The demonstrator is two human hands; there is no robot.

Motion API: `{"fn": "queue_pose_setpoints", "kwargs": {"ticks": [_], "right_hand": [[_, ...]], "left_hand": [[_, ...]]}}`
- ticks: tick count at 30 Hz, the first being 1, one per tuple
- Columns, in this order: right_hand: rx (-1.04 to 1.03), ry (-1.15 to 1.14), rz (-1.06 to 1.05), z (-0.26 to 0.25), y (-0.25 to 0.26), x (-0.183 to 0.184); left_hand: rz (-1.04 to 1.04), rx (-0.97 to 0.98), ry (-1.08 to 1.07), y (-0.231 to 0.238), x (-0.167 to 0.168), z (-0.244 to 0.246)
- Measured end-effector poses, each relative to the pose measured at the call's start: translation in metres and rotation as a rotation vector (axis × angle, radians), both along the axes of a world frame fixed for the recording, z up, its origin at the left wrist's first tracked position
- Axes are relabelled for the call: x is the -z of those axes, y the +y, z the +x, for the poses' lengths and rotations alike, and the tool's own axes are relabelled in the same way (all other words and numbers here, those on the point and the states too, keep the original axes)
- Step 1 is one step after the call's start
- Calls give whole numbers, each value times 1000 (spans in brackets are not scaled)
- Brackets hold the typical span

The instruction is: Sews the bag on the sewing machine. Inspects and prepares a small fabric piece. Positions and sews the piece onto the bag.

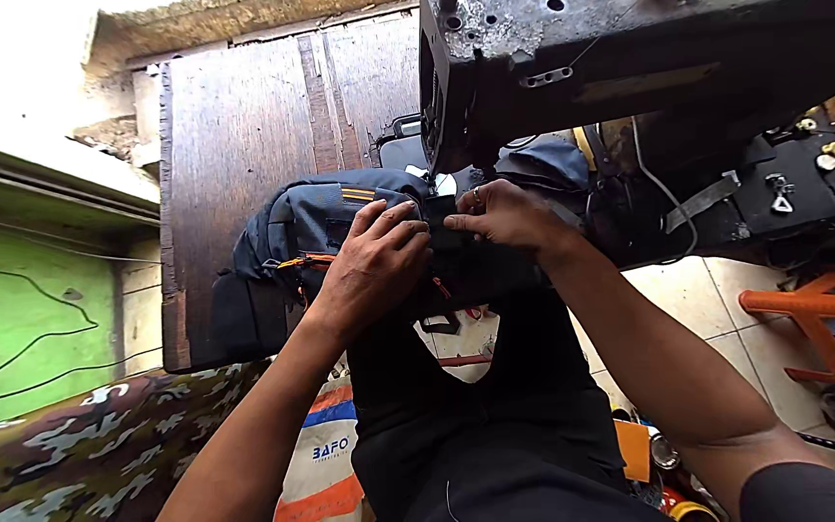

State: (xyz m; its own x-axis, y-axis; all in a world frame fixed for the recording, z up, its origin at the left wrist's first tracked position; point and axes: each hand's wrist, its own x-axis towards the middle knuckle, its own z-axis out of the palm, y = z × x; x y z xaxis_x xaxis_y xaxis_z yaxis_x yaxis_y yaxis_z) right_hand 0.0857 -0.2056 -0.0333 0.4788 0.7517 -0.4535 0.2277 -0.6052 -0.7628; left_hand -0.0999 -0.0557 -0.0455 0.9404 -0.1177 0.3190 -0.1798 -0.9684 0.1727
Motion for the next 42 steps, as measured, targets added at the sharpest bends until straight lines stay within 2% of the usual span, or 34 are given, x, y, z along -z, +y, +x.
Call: {"fn": "queue_pose_setpoints", "kwargs": {"ticks": [10,18,25,34,37,40,42], "right_hand": [[-130,-104,-185,4,17,-7],[-198,-130,-241,6,25,-9],[-198,-128,-286,6,32,-15],[-156,-153,-307,3,33,-15],[-134,-306,-158,-8,9,-7],[-7,-563,248,-37,-29,17],[-20,-679,445,-48,-47,31]], "left_hand": [[-30,-26,1,1,2,1],[63,-41,76,-1,0,5],[135,-47,158,-1,1,11],[116,-82,179,-5,-1,16],[110,-79,179,-5,-3,20],[104,-78,174,-5,-4,22],[97,-78,175,-5,-3,23]]}}
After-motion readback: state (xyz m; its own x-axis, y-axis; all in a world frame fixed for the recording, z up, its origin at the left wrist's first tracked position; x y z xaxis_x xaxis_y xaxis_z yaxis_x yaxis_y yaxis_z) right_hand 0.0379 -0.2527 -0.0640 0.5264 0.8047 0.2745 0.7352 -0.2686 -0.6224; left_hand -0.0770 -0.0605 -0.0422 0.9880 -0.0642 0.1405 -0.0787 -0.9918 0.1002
